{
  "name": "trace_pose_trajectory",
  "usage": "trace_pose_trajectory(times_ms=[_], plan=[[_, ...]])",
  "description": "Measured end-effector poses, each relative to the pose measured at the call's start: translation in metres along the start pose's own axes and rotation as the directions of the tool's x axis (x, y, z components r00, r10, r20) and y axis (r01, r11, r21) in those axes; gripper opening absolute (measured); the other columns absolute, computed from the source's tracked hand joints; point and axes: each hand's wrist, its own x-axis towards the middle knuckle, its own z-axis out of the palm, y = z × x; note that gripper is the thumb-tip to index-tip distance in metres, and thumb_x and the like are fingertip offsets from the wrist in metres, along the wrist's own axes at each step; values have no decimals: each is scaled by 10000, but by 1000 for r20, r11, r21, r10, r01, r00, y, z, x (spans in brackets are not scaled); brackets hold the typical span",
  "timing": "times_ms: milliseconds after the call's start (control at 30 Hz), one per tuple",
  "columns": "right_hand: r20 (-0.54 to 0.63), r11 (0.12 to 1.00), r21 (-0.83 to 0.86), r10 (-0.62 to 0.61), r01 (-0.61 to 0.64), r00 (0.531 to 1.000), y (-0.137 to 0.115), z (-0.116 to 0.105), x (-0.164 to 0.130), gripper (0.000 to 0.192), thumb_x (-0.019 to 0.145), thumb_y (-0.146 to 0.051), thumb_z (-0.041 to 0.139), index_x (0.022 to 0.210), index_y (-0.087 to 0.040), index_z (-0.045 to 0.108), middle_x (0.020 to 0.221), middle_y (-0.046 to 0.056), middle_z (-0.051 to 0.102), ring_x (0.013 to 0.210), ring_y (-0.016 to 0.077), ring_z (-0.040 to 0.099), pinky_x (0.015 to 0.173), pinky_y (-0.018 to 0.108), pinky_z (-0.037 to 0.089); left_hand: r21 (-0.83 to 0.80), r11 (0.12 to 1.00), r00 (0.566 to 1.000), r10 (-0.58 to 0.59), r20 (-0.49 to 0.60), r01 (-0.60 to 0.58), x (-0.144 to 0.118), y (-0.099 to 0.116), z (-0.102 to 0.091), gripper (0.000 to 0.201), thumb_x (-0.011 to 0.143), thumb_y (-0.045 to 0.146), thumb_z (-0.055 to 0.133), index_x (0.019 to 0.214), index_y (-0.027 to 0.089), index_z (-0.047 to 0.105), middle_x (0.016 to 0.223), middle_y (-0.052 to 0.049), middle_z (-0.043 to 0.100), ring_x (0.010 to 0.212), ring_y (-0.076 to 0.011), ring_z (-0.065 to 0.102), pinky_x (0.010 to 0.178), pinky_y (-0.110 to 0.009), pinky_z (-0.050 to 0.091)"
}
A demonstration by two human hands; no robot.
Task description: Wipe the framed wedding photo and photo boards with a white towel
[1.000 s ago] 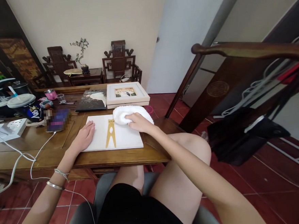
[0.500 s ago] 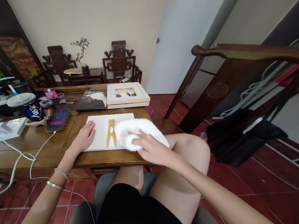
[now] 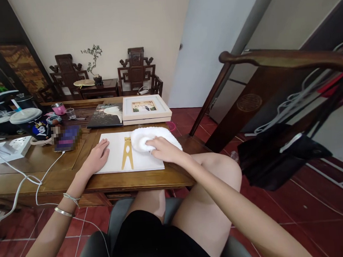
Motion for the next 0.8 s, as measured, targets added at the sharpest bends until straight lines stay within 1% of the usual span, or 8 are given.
trace_pose_trajectory(times_ms=[133,267,333,400,500,567,700,800], plan=[[-76,998,-11,54,-55,996,22,7,38,129,689,-114,434,674,-213,515,648,35,579,702,227,539,678,299,375,-16,1000,1000,6,-9,-7,0,0,-1,470,932,265,349,1333,101,534,1478,-164,475,1430,-289,358,1182,-497,286],[-105,997,-46,57,-62,993,25,14,46,195,694,-90,437,762,-190,590,688,57,626,763,251,567,778,329,396,-14,1000,1000,-4,-5,4,0,-1,-1,496,931,282,338,1318,48,541,1473,-203,466,1425,-296,364,1189,-471,278],[-101,996,-78,26,-34,995,18,16,36,214,702,-80,440,795,-177,606,785,91,668,835,274,588,868,377,400,-12,1000,1000,-4,-16,4,0,-2,0,506,931,294,334,1318,43,540,1473,-210,462,1423,-299,368,1187,-472,279],[-83,995,-95,-18,10,996,6,16,18,230,707,-68,433,814,-171,609,957,139,698,974,308,598,941,433,393,-9,1000,1000,2,-30,-2,1,-3,1,510,930,301,333,1319,44,540,1472,-211,464,1421,-299,372,1185,-473,283],[-54,996,-62,-68,64,996,-19,12,-19,257,686,-32,418,797,-185,591,1184,167,668,1229,326,526,1043,498,347,-5,1000,999,7,-36,-7,1,-3,2,507,927,296,335,1316,47,543,1466,-202,476,1418,-296,377,1184,-471,285],[-28,996,-28,-80,79,996,-37,6,-43,265,663,-15,414,759,-205,571,1242,150,653,1310,314,476,1082,511,317,-11,1000,999,1,-34,-1,1,-3,2,500,924,290,343,1314,53,546,1466,-196,478,1420,-297,374,1185,-473,281],[57,998,13,-61,60,997,-61,-7,-74,264,631,-10,425,703,-234,543,1210,97,673,1311,307,477,1025,472,384,-38,999,1000,-1,-11,0,1,-2,-2,490,926,301,354,1321,82,543,1478,-188,466,1423,-300,370,1183,-499,278],[90,1000,6,-26,26,996,-62,-10,-74,274,648,-18,430,746,-233,570,1155,90,678,1211,314,539,933,426,433,-31,1000,1000,3,19,-3,0,-3,-5,511,935,324,341,1336,67,525,1494,-200,440,1433,-295,351,1187,-488,267]])
